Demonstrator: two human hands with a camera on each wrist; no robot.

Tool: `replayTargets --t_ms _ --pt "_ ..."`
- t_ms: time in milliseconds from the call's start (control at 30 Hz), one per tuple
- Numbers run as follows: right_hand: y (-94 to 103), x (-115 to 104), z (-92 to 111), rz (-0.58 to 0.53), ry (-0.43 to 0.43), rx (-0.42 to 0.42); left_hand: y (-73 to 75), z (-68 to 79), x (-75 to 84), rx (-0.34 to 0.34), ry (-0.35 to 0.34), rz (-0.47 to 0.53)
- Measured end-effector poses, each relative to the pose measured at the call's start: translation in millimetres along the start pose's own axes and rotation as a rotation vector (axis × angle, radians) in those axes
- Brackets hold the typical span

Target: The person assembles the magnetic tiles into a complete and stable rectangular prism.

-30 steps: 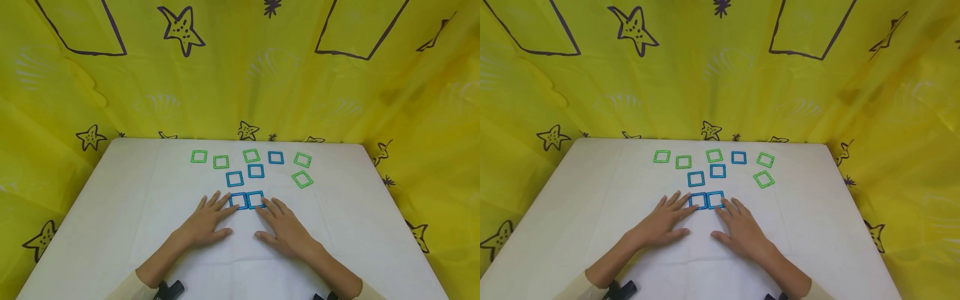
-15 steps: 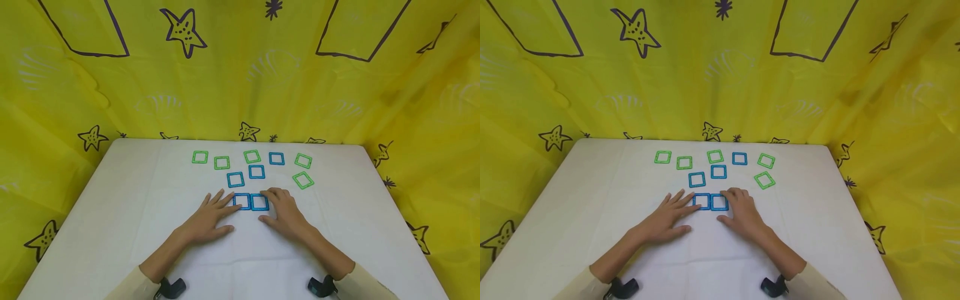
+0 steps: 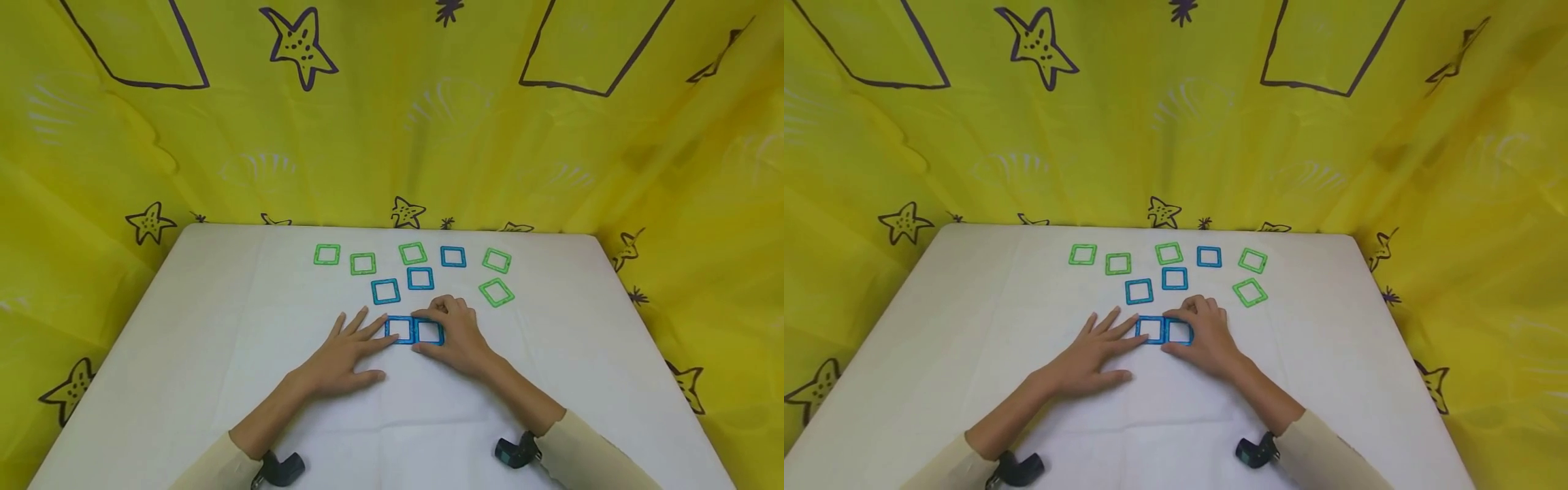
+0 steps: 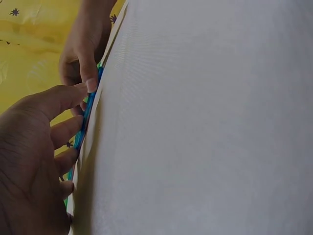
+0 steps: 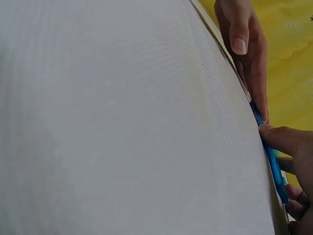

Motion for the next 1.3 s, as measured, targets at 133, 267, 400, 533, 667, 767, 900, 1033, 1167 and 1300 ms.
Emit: replayTargets --t_ms 133,267,400,533,667,767,900,1033,1167,1300 --pt "-0.9 0.9 -1.9 -0.029 -0.006 0.010 -0.2 0.0 0.9 0.001 -0.008 -0.002" --pt "-1.2 1.7 -4.0 -0.050 -0.016 0.021 0.0 -0.1 0.5 0.003 -0.004 -0.010" --pt "-0.9 1.5 -5.5 -0.059 -0.007 0.036 0.3 -0.5 0.2 0.002 0.005 -0.011" --pt "-0.6 1.2 -5.9 -0.060 -0.003 0.040 0.3 -0.8 0.3 0.001 0.006 -0.007" --pt "0.2 1.0 -6.1 -0.055 -0.013 0.027 -0.4 -0.8 -0.4 0.005 0.003 -0.002" --pt "1.5 4.2 -5.7 -0.064 -0.019 -0.009 -0.8 -0.3 -1.3 0.011 0.002 -0.001" --pt "4.0 13.1 -3.7 -0.115 -0.025 -0.050 -0.7 0.2 -1.5 0.018 -0.002 0.001" --pt "6.6 17.8 -1.7 -0.162 -0.030 -0.038 -0.9 0.7 -1.7 0.021 -0.002 0.007" --pt "6.9 19.4 0.2 -0.166 -0.037 -0.013 -1.0 1.1 -1.9 0.031 0.000 0.030" --pt "6.4 20.1 0.7 -0.169 -0.047 0.001 -0.3 1.0 -3.6 0.072 0.013 0.054"
Point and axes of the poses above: each hand's wrist, its own z-axis away from the middle knuckle, its own y-axis out of the back of the hand, x = y × z, the point moved 3 cm from there along -z, towards the middle knuckle, and after that the axes turned 2 degrees about -y, right-handed, at the moved point
